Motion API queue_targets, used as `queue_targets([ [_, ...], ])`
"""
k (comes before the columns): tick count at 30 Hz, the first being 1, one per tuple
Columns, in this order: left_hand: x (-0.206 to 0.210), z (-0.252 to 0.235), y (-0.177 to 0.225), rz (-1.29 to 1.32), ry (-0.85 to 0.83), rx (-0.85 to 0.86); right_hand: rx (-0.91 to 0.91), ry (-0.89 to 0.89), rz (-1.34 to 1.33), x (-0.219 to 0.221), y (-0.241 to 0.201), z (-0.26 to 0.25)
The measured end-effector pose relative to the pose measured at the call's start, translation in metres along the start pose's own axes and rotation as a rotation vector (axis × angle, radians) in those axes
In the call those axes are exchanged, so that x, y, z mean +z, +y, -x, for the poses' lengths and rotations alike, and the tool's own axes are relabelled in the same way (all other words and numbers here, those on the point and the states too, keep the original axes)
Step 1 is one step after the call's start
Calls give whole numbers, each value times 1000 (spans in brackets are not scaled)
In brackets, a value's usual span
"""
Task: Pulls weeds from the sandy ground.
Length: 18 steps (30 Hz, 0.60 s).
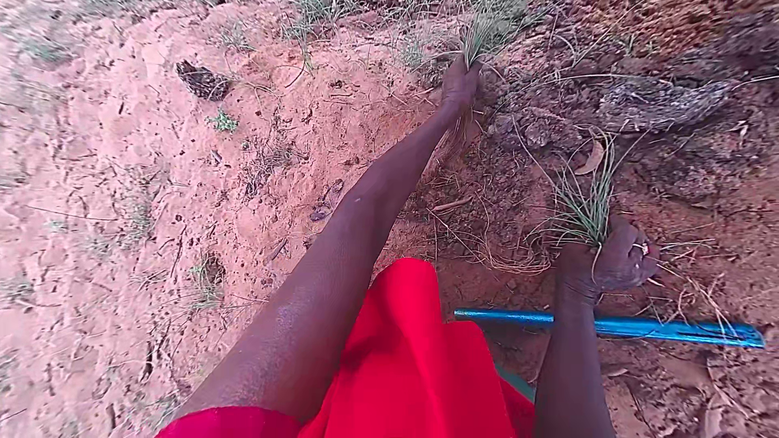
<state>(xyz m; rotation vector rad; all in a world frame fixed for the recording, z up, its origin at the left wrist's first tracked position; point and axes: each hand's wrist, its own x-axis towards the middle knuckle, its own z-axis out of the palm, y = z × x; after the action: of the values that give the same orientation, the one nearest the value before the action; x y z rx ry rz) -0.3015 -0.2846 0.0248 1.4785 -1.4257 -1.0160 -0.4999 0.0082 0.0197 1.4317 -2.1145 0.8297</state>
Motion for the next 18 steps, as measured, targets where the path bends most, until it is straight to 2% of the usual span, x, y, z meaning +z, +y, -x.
queue_targets([
  [3, 0, -11, -6, 100, 51, -89, 9, -3, -5, -1, -2, 0],
  [9, 2, 3, -21, 261, 135, -224, 5, -3, -15, -3, -3, -2],
  [15, -7, 37, -28, 411, 188, -274, 13, -23, -6, -3, -2, -1],
  [18, -17, 82, -20, 481, 184, -290, 38, -39, 3, -4, -3, -2],
])
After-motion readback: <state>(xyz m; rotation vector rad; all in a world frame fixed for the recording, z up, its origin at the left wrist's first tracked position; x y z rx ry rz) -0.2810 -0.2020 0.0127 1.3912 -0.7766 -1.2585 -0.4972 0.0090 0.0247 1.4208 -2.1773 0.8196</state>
